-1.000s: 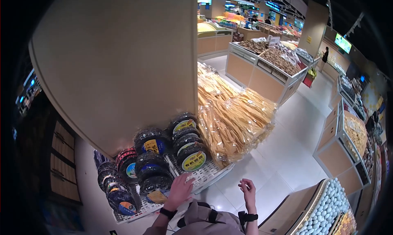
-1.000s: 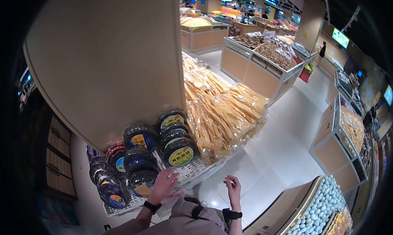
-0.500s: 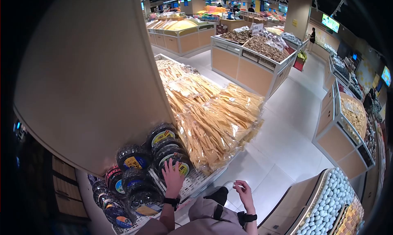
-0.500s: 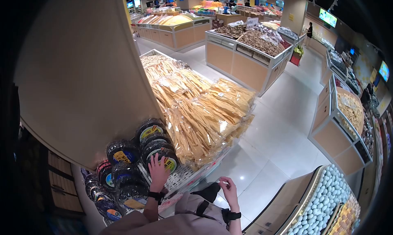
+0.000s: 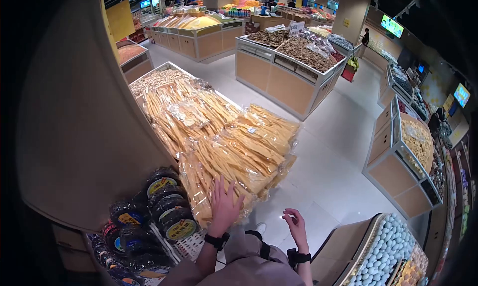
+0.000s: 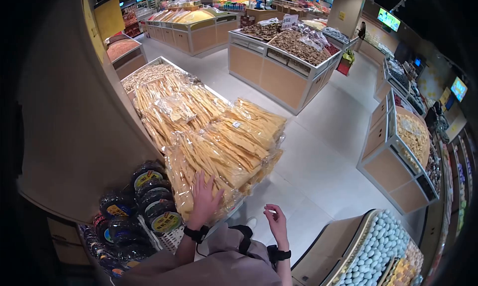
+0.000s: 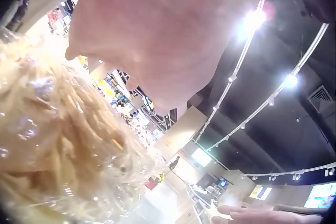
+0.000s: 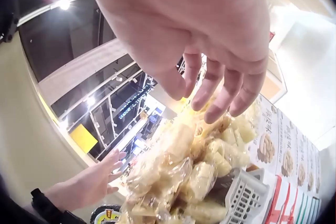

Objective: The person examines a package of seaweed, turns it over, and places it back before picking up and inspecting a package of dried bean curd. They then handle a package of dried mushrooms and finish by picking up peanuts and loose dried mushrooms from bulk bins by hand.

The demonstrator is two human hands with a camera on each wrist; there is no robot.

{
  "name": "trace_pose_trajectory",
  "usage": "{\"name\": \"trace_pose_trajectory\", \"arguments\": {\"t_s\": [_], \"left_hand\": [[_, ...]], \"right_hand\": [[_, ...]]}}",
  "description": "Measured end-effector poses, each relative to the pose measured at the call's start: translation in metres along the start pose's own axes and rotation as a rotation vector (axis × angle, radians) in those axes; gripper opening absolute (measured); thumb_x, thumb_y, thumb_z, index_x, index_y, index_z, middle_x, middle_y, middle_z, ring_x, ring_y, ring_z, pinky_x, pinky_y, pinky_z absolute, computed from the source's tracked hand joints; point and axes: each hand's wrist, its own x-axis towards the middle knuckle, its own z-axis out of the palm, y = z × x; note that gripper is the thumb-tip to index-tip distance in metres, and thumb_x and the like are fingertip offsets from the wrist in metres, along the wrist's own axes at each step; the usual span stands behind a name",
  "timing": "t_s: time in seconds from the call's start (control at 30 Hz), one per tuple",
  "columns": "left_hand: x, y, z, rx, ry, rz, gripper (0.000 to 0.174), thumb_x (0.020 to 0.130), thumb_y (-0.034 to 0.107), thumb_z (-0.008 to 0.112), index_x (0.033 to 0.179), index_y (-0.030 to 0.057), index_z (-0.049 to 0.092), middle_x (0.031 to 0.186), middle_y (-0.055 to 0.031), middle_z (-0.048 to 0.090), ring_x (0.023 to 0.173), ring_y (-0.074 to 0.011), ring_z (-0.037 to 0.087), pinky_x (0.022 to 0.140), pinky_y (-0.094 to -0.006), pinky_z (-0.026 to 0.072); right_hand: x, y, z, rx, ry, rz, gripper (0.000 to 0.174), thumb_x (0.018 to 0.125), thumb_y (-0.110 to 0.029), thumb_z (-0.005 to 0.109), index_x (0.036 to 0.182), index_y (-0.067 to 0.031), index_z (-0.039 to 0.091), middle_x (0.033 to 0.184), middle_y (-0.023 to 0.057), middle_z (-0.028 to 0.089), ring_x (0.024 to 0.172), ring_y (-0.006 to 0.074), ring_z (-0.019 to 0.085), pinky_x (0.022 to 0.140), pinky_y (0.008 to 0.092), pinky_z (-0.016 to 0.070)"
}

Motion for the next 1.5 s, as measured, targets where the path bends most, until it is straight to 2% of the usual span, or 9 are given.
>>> {"name": "trace_pose_trajectory", "arguments": {"t_s": [0.4,0.47,0.6,0.8,1.0,1.07,1.27,1.33,1.5], "left_hand": [[0.042,0.023,0.035,0.300,-0.343,-0.172,0.070,0.088,0.046,0.062,0.143,0.0063,0.042,0.158,-0.0222,0.015,0.144,-0.0493,0.007,0.110,-0.0653,0.0181],[0.042,0.025,0.034,0.102,-0.158,-0.250,0.073,0.086,0.039,0.068,0.143,0.0045,0.040,0.156,-0.0275,0.013,0.144,-0.0473,0.010,0.112,-0.0615,0.0183],[0.032,0.016,0.044,0.179,0.097,-0.493,0.081,0.081,0.034,0.074,0.143,0.0000,0.035,0.151,-0.0294,0.020,0.141,-0.0442,0.020,0.115,-0.0497,0.0225],[0.034,0.021,0.017,0.011,0.043,-0.755,0.088,0.081,0.034,0.075,0.145,-0.0036,0.028,0.129,-0.0278,0.051,0.125,-0.0411,0.043,0.107,-0.0450,0.0341],[0.042,0.023,0.036,0.049,0.104,-0.802,0.096,0.077,0.035,0.079,0.145,-0.0065,0.025,0.123,-0.0313,0.053,0.118,-0.0455,0.049,0.101,-0.0474,0.0391],[0.046,0.023,0.039,0.103,0.134,-0.764,0.102,0.075,0.038,0.080,0.146,-0.0061,0.022,0.124,-0.0340,0.052,0.117,-0.0472,0.050,0.100,-0.0479,0.0403],[0.054,0.016,0.035,-0.315,0.104,-1.011,0.104,0.073,0.037,0.083,0.145,-0.0044,0.020,0.125,-0.0315,0.053,0.117,-0.0416,0.055,0.092,-0.0439,0.0470],[0.049,0.005,0.039,-0.414,0.120,-0.974,0.103,0.074,0.037,0.083,0.145,-0.0049,0.021,0.126,-0.0304,0.054,0.117,-0.0391,0.056,0.092,-0.0424,0.0476],[0.037,-0.025,0.068,-0.594,0.259,-0.861,0.098,0.075,0.036,0.084,0.143,-0.0054,0.027,0.126,-0.0265,0.057,0.115,-0.0320,0.059,0.093,-0.0391,0.0488]], "right_hand": [[0.113,-0.017,-0.011,-0.083,-0.152,0.044,0.027,0.095,-0.013,0.062,0.120,-0.0045,0.059,0.112,0.0037,0.065,0.093,0.0108,0.062,0.082,0.0247,0.0470],[0.123,-0.012,-0.004,-0.093,-0.230,0.040,0.025,0.095,-0.014,0.062,0.119,-0.0063,0.061,0.107,0.0028,0.068,0.084,0.0077,0.060,0.078,0.0225,0.0474],[0.144,-0.024,0.015,-0.032,-0.377,0.025,0.033,0.095,-0.015,0.063,0.125,-0.0058,0.055,0.121,0.0042,0.056,0.105,0.0150,0.059,0.085,0.0280,0.0494],[0.178,-0.031,0.046,-0.272,-0.640,-0.029,0.054,0.091,-0.024,0.069,0.136,-0.0064,0.045,0.126,0.0105,0.051,0.103,0.0188,0.059,0.081,0.0310,0.0522],[0.193,-0.043,0.060,-0.411,-0.780,-0.132,0.059,0.090,-0.026,0.069,0.137,-0.0011,0.044,0.119,0.0155,0.048,0.087,0.0229,0.059,0.075,0.0325,0.0506],[0.197,-0.030,0.060,-0.515,-0.774,-0.334,0.062,0.089,-0.029,0.068,0.140,-0.0039,0.043,0.122,0.0162,0.047,0.087,0.0261,0.058,0.082,0.0348,0.0495],[0.202,-0.045,0.057,-0.632,-0.830,-0.333,0.062,0.088,-0.032,0.069,0.140,-0.0082,0.045,0.125,0.0189,0.048,0.097,0.0336,0.060,0.086,0.0388,0.0503],[0.201,-0.065,0.058,-0.703,-0.903,-0.172,0.064,0.090,-0.036,0.066,0.142,-0.0058,0.043,0.126,0.0193,0.049,0.112,0.0335,0.056,0.095,0.0367,0.0465],[0.200,-0.050,0.056,-0.645,-0.882,-0.209,0.059,0.093,-0.033,0.063,0.141,-0.0060,0.044,0.127,0.0192,0.048,0.112,0.0331,0.056,0.094,0.0375,0.0471]]}}
